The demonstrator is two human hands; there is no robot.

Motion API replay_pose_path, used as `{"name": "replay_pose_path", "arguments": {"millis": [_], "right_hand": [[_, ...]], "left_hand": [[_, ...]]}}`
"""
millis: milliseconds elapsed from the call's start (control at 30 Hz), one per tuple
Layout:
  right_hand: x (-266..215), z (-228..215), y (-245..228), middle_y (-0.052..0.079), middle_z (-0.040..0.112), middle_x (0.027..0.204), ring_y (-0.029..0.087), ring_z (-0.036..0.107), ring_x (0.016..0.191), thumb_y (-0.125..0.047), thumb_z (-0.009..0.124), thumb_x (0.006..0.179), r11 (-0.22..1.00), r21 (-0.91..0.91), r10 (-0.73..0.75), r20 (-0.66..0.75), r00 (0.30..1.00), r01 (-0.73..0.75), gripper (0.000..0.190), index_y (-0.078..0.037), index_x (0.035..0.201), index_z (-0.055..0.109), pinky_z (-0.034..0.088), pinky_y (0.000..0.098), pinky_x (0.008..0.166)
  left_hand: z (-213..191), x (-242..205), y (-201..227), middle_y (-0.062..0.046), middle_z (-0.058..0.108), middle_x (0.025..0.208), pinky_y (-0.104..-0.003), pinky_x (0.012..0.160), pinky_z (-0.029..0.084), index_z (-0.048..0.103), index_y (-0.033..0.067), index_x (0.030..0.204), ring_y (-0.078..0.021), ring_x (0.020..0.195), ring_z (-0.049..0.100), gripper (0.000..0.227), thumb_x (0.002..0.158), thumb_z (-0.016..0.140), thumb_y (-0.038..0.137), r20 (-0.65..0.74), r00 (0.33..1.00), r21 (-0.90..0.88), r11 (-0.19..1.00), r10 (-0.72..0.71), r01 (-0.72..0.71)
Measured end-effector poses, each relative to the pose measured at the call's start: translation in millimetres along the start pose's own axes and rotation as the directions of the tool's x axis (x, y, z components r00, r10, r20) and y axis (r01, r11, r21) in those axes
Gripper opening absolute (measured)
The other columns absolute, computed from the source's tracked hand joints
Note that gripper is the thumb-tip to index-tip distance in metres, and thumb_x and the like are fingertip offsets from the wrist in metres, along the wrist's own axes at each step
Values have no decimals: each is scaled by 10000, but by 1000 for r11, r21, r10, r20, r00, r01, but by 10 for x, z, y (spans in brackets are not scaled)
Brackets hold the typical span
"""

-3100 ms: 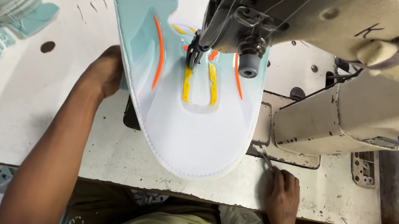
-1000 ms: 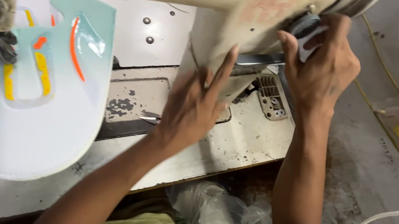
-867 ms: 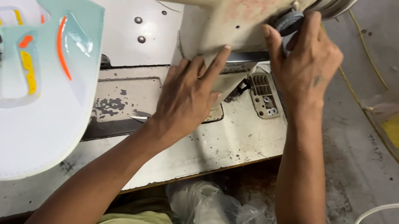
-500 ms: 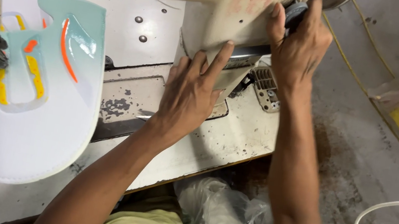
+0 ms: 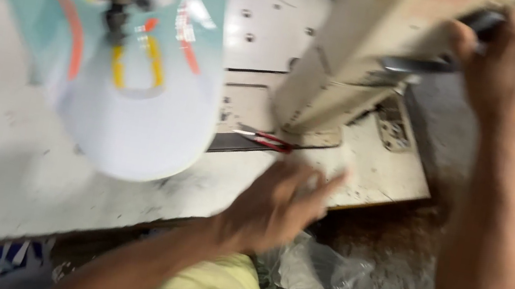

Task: The person sews light blue and white slipper uppers using a sewing machine, guiding the material under the needle and trimming excess thread with scissors. They repeatedly pick up new slipper pieces from a stack, sew them, and place the finished items aside.

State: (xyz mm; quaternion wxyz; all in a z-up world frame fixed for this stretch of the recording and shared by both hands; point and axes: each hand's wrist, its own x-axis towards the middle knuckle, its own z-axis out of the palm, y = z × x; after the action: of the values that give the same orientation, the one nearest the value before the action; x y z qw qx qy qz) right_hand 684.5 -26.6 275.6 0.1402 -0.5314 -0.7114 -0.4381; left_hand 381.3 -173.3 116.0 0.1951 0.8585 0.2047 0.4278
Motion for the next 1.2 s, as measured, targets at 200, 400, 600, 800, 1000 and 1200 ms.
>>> {"name": "replay_pose_path", "arguments": {"millis": [200, 400, 600, 800, 1000, 1200], "right_hand": [[-880, -225, -818, 160, 579, 739, 233, 506, 620, -165, 652, 1091, 917, 321, 245, 20, 969, -238, 309, 18, 854, 578, 412, 326, 608], [-493, -210, -2804, 52, 687, 905, 78, 624, 710, -34, 479, 973, -294, 817, -197, 456, 868, -496, 580, -103, 1544, 408, 545, 247, 621], [94, 56, -3371, 55, 668, 1214, 81, 645, 939, -67, 630, 1009, -631, 566, -276, 474, 836, -530, 438, -25, 1435, 539, 565, 242, 810], [184, 163, -3433, 93, 716, 1084, 88, 681, 861, -38, 750, 918, -567, 585, -269, 533, 802, -579, 395, -5, 1297, 646, 576, 230, 730], [177, 322, -3474, 98, 718, 1212, 101, 688, 920, -23, 750, 924, -590, 599, -219, 526, 822, -541, 365, 26, 1273, 657, 596, 248, 775], [310, 252, -3484, 122, 732, 1114, 109, 697, 897, -16, 735, 935, -589, 584, -219, 550, 806, -559, 391, 17, 1315, 646, 592, 254, 767]], "left_hand": [[-933, -1316, 599, -143, 545, 1237, -296, 787, 549, 444, 55, 1411, -265, 1099, 608, 726, 848, 820, 319, -690, 626, 13, 859, -363, 512], [-2058, -1257, -130, -155, 633, 1239, -329, 846, 532, 151, 99, 1650, -215, 1074, 617, 878, 965, 687, 226, -567, 419, -516, 703, -709, 490], [-2058, -1093, -666, -194, 615, 1457, -379, 1147, 447, 510, -1, 1475, -262, 1354, 584, 582, 944, 710, 128, -552, 571, -203, 762, -608, 614], [-2143, -1127, -784, -198, 583, 1496, -418, 1223, 367, 489, -17, 1483, -296, 1460, 500, 570, 972, 685, 144, -485, 577, -262, 739, -657, 621], [-2194, -1092, -891, -193, 592, 1489, -418, 1210, 385, 495, -19, 1483, -287, 1444, 518, 581, 960, 692, 141, -466, 562, -288, 717, -684, 635], [-2242, -1055, -1017, -209, 599, 1489, -395, 1201, 400, 508, -28, 1478, -273, 1426, 546, 574, 960, 704, 123, -469, 576, -333, 738, -669, 587]]}}
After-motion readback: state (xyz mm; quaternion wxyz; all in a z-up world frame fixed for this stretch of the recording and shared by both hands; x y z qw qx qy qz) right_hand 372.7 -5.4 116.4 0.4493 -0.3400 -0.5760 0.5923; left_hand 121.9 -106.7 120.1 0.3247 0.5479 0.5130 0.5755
